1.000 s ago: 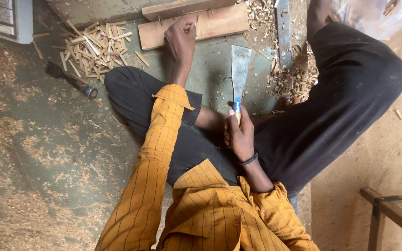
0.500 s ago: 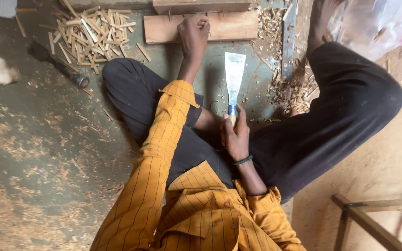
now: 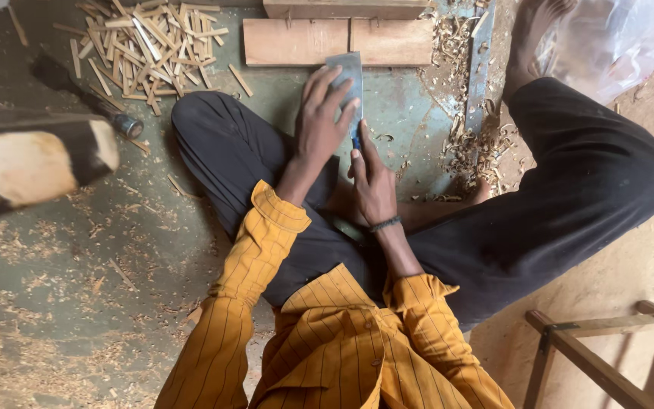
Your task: The person sits on the workshop floor and uses a wide chisel to shave thin slivers off small wood pieces, producing piles of wood shavings and thin sticks around the work area. They reposition the wood pieces and continue shaving throughout the episode.
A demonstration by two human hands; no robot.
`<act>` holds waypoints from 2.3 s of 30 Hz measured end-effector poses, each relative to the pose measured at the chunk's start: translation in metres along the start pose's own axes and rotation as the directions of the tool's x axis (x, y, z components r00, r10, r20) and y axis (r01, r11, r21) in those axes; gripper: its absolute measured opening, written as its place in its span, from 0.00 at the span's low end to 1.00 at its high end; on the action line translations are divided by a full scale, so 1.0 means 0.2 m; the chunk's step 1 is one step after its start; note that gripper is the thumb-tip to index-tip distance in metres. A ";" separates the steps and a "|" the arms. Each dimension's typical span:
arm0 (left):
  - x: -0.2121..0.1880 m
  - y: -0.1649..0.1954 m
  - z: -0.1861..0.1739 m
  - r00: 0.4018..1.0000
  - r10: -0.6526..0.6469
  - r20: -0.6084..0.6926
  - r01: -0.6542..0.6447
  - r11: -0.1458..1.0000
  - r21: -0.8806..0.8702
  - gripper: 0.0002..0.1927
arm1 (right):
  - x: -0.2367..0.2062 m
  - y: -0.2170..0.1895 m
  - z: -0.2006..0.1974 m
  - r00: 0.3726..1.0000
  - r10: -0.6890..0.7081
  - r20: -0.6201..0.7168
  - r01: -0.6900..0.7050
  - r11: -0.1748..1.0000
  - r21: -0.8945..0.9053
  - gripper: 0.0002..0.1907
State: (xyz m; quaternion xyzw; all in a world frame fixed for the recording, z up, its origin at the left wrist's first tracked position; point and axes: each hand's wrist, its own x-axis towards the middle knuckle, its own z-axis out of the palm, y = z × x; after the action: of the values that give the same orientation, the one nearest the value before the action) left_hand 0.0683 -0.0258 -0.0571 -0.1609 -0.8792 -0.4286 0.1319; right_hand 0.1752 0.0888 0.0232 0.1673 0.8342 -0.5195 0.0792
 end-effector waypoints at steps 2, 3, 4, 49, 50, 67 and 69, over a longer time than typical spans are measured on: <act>0.00 0.01 0.01 0.999 0.029 0.012 -0.030 0.999 0.019 0.18 | 0.03 -0.01 0.02 0.999 0.044 0.012 -0.044 0.999 0.013 0.28; 0.01 0.01 0.02 0.999 0.022 0.024 -0.022 1.000 0.014 0.18 | 0.04 -0.02 0.03 0.998 0.064 0.018 -0.065 0.998 0.020 0.28; 0.01 0.00 0.02 0.999 0.012 0.038 -0.012 1.000 0.010 0.19 | 0.05 -0.03 0.03 0.998 0.067 0.022 -0.067 0.997 0.037 0.28; 0.49 -0.10 -0.37 0.936 -0.230 -0.266 0.218 0.973 -0.074 0.04 | -0.38 0.18 -0.45 0.944 0.294 0.148 -0.276 0.462 0.843 0.18; 0.55 -0.03 -0.32 0.987 -0.110 -0.114 0.100 0.991 -0.092 0.03 | -0.37 0.19 -0.45 0.946 0.280 0.165 -0.282 0.452 0.847 0.18; 1.23 0.26 0.72 0.838 0.345 0.422 -0.454 0.870 0.192 0.17 | -0.32 0.29 -0.53 0.883 0.361 0.301 -0.390 0.204 0.898 0.19; 1.18 0.30 0.59 0.904 0.181 0.388 -0.204 0.979 0.020 0.23 | -0.32 0.28 -0.52 0.881 0.363 0.305 -0.402 0.231 0.886 0.19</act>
State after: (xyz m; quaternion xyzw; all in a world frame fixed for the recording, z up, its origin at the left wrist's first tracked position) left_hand -0.1353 0.1421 0.0021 -0.3236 -0.8802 -0.3472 0.0035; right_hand 0.2588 0.1918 0.0426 0.3707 0.3160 -0.8667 0.1076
